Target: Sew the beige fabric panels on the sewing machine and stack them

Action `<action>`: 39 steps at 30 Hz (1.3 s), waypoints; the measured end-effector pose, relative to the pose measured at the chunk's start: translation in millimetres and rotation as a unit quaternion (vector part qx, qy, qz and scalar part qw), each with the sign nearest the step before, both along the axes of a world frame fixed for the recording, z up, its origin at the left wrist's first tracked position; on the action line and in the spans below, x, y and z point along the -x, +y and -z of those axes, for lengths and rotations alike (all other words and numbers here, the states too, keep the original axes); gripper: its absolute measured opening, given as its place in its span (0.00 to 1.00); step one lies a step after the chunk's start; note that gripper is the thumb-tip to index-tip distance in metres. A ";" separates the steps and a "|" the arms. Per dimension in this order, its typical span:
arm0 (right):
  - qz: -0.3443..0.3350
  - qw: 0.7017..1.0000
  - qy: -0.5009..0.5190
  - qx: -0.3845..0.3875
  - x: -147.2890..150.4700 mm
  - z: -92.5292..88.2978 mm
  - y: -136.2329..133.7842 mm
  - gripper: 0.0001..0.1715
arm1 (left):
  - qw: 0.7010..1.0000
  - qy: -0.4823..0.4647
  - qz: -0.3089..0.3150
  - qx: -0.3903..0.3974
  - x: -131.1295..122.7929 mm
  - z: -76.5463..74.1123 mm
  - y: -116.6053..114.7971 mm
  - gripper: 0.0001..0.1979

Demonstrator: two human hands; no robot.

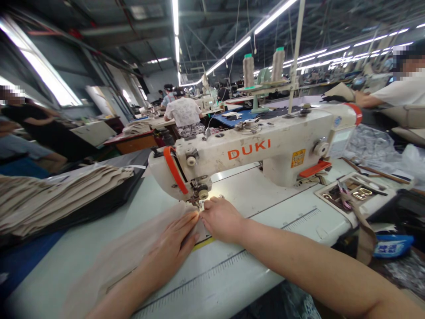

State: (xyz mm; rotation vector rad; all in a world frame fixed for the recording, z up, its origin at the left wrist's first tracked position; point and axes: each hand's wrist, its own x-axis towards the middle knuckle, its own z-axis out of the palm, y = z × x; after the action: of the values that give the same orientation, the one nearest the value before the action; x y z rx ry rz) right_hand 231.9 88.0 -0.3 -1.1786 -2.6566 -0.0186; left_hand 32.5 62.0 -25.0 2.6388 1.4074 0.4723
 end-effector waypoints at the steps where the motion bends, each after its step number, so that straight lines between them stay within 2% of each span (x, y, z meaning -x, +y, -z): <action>1: 0.001 1.000 -0.001 0.000 0.2 -0.3 0.1 0.14 | 1.000 0.004 -0.003 0.002 -0.3 0.2 1.8 0.22; 6: -0.007 1.000 -0.006 -0.004 -0.1 -0.7 -0.1 0.14 | 1.000 0.009 -0.008 -0.004 -0.2 0.8 6.5 0.22; 11: -0.009 1.000 -0.008 -0.013 -0.2 2.3 0.7 0.14 | 1.000 0.015 0.018 -0.020 2.9 1.2 8.4 0.22; 18: -0.006 1.000 -0.012 -0.028 0.9 8.0 0.9 0.14 | 0.999 0.000 0.031 -0.043 9.6 9.3 10.3 0.21; 25: -0.008 0.999 -0.017 -0.034 1.9 7.1 -0.6 0.14 | 0.997 0.031 0.026 -0.064 9.5 10.6 8.9 0.21; 39: -0.014 0.999 -0.025 -0.033 0.8 9.6 0.7 0.13 | 0.996 -0.007 0.036 -0.081 9.2 11.8 10.0 0.20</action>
State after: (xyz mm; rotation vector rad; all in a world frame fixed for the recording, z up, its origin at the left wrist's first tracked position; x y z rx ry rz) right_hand 231.0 88.7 -9.9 -1.1352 -2.6919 -0.1320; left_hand 23.3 72.0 -36.8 2.7958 1.3167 0.6211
